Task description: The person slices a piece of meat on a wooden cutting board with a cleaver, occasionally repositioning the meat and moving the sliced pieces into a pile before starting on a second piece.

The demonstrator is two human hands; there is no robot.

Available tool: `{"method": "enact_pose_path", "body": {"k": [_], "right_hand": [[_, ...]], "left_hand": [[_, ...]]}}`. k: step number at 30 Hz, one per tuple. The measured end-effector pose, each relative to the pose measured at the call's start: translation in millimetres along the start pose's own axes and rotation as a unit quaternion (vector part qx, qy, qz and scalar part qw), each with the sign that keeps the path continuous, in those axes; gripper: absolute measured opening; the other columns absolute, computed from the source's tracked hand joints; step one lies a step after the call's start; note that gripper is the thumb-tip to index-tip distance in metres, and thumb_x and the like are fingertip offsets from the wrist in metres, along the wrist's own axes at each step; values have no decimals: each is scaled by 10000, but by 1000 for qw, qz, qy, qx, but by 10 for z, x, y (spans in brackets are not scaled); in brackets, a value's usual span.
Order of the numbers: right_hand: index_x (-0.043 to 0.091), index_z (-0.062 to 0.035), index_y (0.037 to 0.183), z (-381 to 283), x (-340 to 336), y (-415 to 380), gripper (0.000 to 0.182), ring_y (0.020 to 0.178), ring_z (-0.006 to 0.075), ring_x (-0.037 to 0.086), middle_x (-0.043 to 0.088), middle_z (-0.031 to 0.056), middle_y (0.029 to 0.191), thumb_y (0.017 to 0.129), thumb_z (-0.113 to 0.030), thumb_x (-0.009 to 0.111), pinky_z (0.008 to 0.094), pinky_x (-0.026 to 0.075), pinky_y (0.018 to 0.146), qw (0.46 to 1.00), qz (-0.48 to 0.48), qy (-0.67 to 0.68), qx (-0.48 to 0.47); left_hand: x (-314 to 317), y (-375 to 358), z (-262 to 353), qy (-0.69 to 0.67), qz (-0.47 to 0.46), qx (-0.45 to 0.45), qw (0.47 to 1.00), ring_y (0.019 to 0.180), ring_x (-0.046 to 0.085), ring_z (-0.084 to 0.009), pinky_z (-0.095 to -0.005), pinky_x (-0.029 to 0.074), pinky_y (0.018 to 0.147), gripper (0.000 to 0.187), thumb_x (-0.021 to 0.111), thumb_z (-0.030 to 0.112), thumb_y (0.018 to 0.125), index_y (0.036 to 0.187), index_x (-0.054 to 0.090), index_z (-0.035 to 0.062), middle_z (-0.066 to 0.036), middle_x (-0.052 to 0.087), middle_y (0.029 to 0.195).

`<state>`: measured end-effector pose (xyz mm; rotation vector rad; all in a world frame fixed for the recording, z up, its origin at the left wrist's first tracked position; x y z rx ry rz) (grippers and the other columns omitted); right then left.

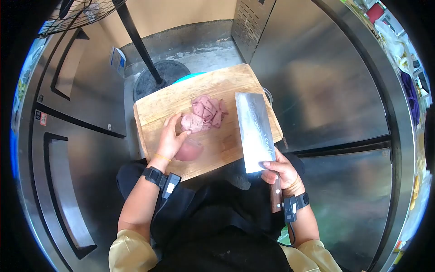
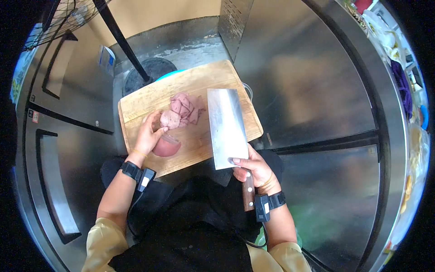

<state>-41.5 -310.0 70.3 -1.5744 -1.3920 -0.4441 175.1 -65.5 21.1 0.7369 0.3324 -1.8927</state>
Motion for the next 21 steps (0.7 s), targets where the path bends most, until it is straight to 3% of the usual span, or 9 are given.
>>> {"method": "enact_pose_path", "body": {"k": [2, 8, 11, 14, 17, 18, 21], "right_hand": [[373, -43, 1311, 20, 15, 17, 530, 443, 92, 498, 571, 79, 824, 846, 58, 608, 227, 425, 399, 1000, 2, -6, 5], [370, -50, 1310, 20, 62, 43, 529, 443, 90, 492, 560, 70, 799, 850, 48, 613, 223, 420, 400, 1000, 5, -16, 20], [368, -50, 1316, 39, 17, 53, 538, 441, 92, 491, 561, 67, 800, 849, 42, 618, 225, 420, 401, 1000, 10, -16, 25], [371, -49, 1322, 46, 14, 78, 546, 445, 97, 492, 562, 81, 820, 842, 45, 613, 228, 418, 408, 1000, 4, -15, 27], [375, -47, 1330, 42, 4, 102, 558, 451, 104, 498, 568, 111, 858, 831, 59, 598, 229, 413, 416, 999, 0, -21, 26], [375, -44, 1328, 44, 16, 107, 555, 447, 104, 500, 570, 109, 856, 831, 58, 600, 227, 414, 413, 999, -2, -22, 27], [391, -35, 1285, 38, 27, 110, 500, 443, 90, 497, 567, 73, 821, 847, 17, 626, 221, 420, 402, 998, 16, -49, 26]], "left_hand": [[-13, 73, 13, 4, 1, -15, 1000, 1208, 479, -369, -399, 401, 1034, 695, 793, 118, 694, 1321, 500, 51, -162, 535, 1276], [76, 301, 264, 167, -36, 48, 984, 1088, 540, -385, -402, 452, 950, 609, 796, 101, 651, 1213, 571, 36, -159, 602, 1158], [250, 346, -190, 41, -125, -11, 991, 932, 631, -297, -354, 510, 842, 453, 786, 93, 701, 1118, 622, 33, -99, 663, 1015], [240, 308, -319, -241, -130, -96, 957, 832, 647, -174, -285, 528, 763, 321, 743, 83, 787, 1085, 644, 18, -36, 674, 950], [177, 393, -117, -371, -102, -131, 914, 841, 621, -98, -236, 518, 757, 296, 702, 88, 850, 1125, 630, 4, -25, 658, 994], [175, 413, -30, -421, -109, -163, 886, 930, 623, -141, -272, 508, 837, 349, 692, 97, 858, 1173, 599, -20, -69, 656, 1071], [79, 547, 62, -249, -37, -50, 967, 1039, 591, -176, -304, 482, 910, 409, 695, 108, 857, 1228, 569, -8, -114, 631, 1149]]}}
Point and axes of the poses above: each hand's wrist, its own y-axis towards the middle knuckle, its own x-axis out of the palm, z = x × y, the point moved 7 cm from there along y, towards the middle knuckle
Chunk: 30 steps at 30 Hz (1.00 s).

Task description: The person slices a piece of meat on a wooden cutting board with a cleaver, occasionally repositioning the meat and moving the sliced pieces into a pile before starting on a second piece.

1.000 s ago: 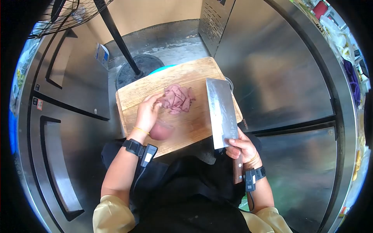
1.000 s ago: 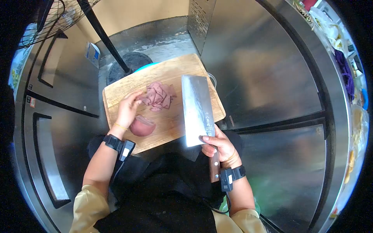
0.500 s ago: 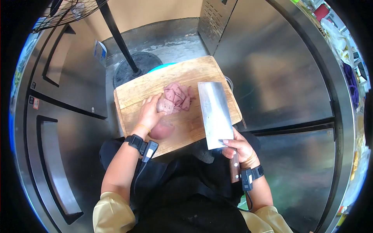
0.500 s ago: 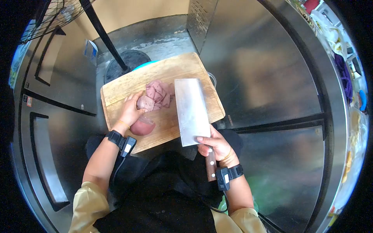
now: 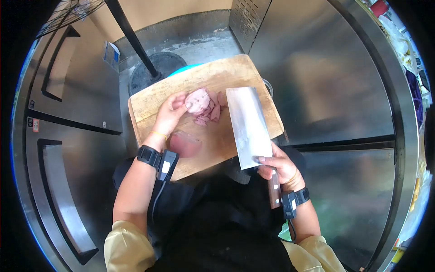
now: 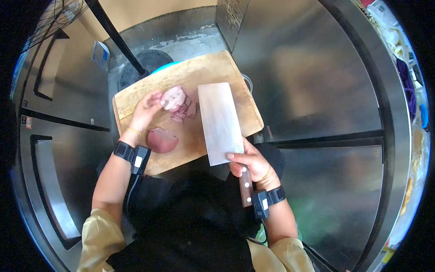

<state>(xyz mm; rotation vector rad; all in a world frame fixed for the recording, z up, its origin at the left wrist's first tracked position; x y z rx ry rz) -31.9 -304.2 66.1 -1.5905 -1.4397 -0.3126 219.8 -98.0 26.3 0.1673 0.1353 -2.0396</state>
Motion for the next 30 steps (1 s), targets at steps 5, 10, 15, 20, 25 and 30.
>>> {"method": "enact_pose_path", "body": {"k": [5, 10, 15, 20, 25, 30], "right_hand": [[409, -29, 1239, 8, -22, -32, 430, 441, 81, 493, 556, 47, 789, 877, -42, 640, 221, 422, 402, 996, 38, -84, 0], [418, -16, 1261, 119, -23, -28, 365, 435, 82, 473, 529, 19, 724, 936, -85, 569, 232, 416, 396, 950, 88, -299, 27], [417, -57, 1303, 207, 355, 50, 412, 527, 249, 599, 636, 156, 778, 918, -84, 563, 363, 488, 482, 774, 75, -624, -80], [456, -94, 1271, 224, 835, 15, 440, 635, 332, 642, 604, 153, 852, 841, -53, 543, 418, 525, 533, 544, 49, -822, -161], [477, -89, 1266, 309, 989, 51, 469, 547, 217, 635, 563, 89, 812, 801, -76, 541, 330, 521, 462, 475, 27, -855, -206], [486, -80, 1252, 390, 1026, 108, 466, 519, 184, 616, 545, 75, 804, 790, -86, 546, 302, 509, 443, 449, 18, -871, -196]], "left_hand": [[-122, -630, 243, 112, 86, 55, 988, 1082, 560, -240, -323, 476, 903, 364, 722, 85, 818, 1138, 563, 19, -115, 554, 1118], [12, -1367, 590, 306, 5, 95, 947, 1147, 519, -346, -394, 431, 981, 518, 748, 17, 706, 1189, 564, 35, -142, 524, 1250], [171, -1561, 595, 369, -12, 121, 922, 1220, 481, -344, -399, 411, 1025, 610, 743, -1, 691, 1268, 544, 22, -137, 521, 1295], [148, -1483, 434, 386, 12, 146, 911, 1207, 479, -361, -420, 401, 1017, 523, 724, 4, 696, 1197, 574, 15, -141, 539, 1248], [98, -1495, 114, 407, 70, 156, 897, 1124, 499, -419, -478, 391, 1001, 430, 714, 21, 704, 1119, 598, 16, -179, 571, 1148], [81, -1555, -258, 417, 53, 158, 894, 1196, 432, -465, -610, 283, 1058, 403, 677, 70, 758, 1136, 574, -22, -236, 527, 1218]]}}
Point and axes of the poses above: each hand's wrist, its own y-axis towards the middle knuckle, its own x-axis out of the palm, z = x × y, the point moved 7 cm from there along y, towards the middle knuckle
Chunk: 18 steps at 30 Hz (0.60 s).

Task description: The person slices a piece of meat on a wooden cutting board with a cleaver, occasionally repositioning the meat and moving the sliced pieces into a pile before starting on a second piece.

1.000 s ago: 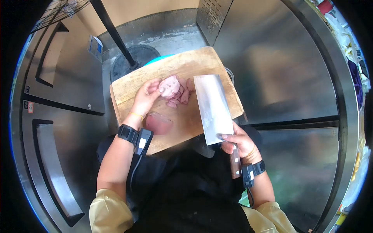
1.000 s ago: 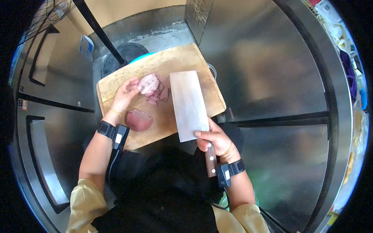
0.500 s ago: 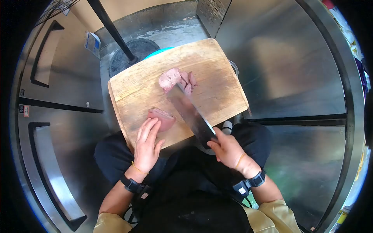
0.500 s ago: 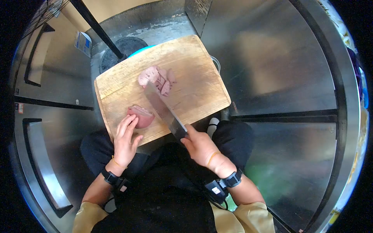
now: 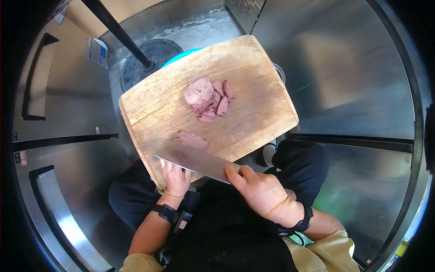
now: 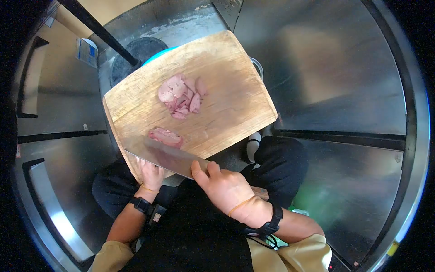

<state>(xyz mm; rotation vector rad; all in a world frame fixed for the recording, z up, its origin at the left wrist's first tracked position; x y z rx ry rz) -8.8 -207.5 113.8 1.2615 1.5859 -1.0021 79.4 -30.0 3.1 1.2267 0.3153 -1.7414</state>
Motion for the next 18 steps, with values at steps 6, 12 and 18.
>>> {"method": "enact_pose_path", "body": {"k": [6, 12, 18], "right_hand": [[495, -80, 1239, -31, 34, 76, 457, 493, 162, 596, 526, 68, 786, 786, -98, 551, 283, 495, 426, 1000, -2, -25, -12], [497, -76, 1233, -46, 20, 111, 445, 481, 157, 591, 525, 69, 772, 792, -101, 548, 279, 488, 415, 999, -8, -31, -15], [509, -70, 1197, -60, -37, 148, 410, 473, 163, 598, 537, 67, 739, 790, -98, 553, 279, 485, 403, 999, -19, -39, -9]], "left_hand": [[80, -72, -36, 5, -9, -3, 1000, 1236, 395, -464, -635, 230, 1085, 420, 682, 99, 766, 1150, 566, -24, -250, 501, 1246], [41, -16, 16, 17, 4, 5, 1000, 1202, 436, -435, -609, 267, 1069, 363, 688, 91, 761, 1097, 594, -6, -214, 531, 1200], [-52, 77, 93, -2, 34, 15, 999, 1099, 498, -387, -549, 348, 988, 302, 680, 70, 762, 1052, 616, 13, -173, 573, 1105]]}}
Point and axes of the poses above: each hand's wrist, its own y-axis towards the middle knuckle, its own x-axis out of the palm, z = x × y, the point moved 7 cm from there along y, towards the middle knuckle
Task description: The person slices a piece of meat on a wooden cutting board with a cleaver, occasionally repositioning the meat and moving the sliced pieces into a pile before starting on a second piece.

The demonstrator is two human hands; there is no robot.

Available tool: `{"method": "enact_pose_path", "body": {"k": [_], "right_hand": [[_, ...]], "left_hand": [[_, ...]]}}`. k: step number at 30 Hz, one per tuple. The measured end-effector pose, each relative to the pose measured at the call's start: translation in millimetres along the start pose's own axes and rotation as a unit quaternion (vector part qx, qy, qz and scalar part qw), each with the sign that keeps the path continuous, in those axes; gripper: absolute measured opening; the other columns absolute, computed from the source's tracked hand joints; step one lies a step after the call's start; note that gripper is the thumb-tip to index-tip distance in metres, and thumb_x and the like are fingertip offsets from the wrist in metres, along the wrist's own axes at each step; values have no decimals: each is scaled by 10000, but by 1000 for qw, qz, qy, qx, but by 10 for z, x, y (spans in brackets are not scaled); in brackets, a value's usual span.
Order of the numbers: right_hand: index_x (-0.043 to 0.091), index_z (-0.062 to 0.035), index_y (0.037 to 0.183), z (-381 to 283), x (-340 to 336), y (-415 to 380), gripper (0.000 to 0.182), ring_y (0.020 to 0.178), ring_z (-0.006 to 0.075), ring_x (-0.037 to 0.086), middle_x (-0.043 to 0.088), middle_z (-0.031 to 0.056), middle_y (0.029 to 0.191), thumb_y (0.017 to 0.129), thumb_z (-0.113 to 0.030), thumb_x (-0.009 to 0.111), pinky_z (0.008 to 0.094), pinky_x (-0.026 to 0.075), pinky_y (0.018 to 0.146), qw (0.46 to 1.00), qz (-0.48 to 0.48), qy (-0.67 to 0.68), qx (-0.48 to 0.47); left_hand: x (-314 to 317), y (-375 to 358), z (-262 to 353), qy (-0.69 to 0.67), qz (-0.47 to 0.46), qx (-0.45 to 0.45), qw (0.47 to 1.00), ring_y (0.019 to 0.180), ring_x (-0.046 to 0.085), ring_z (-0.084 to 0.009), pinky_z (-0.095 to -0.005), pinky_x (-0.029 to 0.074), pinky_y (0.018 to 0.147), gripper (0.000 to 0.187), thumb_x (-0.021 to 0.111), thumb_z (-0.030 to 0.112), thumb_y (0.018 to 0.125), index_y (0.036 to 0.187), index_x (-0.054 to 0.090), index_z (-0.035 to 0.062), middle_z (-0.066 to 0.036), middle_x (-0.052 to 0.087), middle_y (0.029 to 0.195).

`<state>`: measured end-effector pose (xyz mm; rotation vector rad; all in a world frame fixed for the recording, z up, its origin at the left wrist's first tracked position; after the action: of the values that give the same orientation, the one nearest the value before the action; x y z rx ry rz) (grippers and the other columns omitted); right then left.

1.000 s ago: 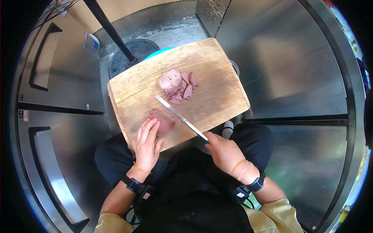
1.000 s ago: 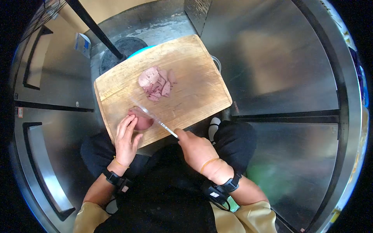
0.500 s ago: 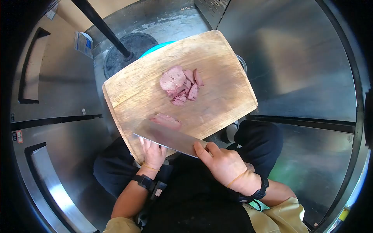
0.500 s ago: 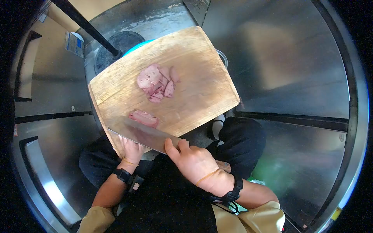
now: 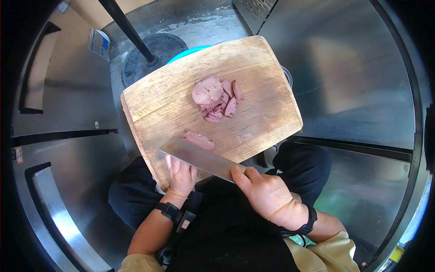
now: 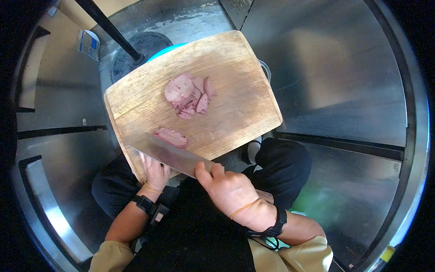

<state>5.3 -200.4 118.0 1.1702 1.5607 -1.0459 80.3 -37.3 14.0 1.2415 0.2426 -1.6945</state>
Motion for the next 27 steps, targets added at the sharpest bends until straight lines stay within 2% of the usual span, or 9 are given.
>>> {"method": "enact_pose_path", "body": {"k": [12, 19, 27], "right_hand": [[510, -32, 1039, -90, -51, 82, 255, 453, 152, 590, 547, 47, 673, 798, -95, 564, 257, 465, 377, 998, -14, -64, -12], [495, -37, 951, -33, -27, 128, 153, 435, 159, 583, 544, 49, 653, 824, -93, 559, 271, 459, 361, 998, -44, -37, -7], [491, -48, 912, -24, 31, 238, 120, 452, 170, 602, 564, 59, 641, 823, -93, 557, 280, 469, 365, 998, -43, -37, -10]], "left_hand": [[-69, 80, 27, -19, 20, -1, 1000, 980, 530, -390, -483, 405, 913, 223, 677, 22, 705, 922, 634, 1, -169, 586, 987], [-24, 69, -10, -36, 4, -8, 999, 998, 521, -404, -483, 414, 905, 229, 668, 16, 713, 939, 635, -4, -175, 582, 1005], [6, 59, -34, -46, -10, -6, 999, 1031, 510, -418, -493, 409, 916, 238, 682, 28, 726, 954, 630, -10, -184, 569, 1055]]}}
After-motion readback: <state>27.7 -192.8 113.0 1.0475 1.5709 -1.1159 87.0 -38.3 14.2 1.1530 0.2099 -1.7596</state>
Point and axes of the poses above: each hand's wrist, its own y-axis towards the middle knuckle, its own x-axis out of the palm, z = x × y, the point moved 7 cm from there along y, towards the middle knuckle
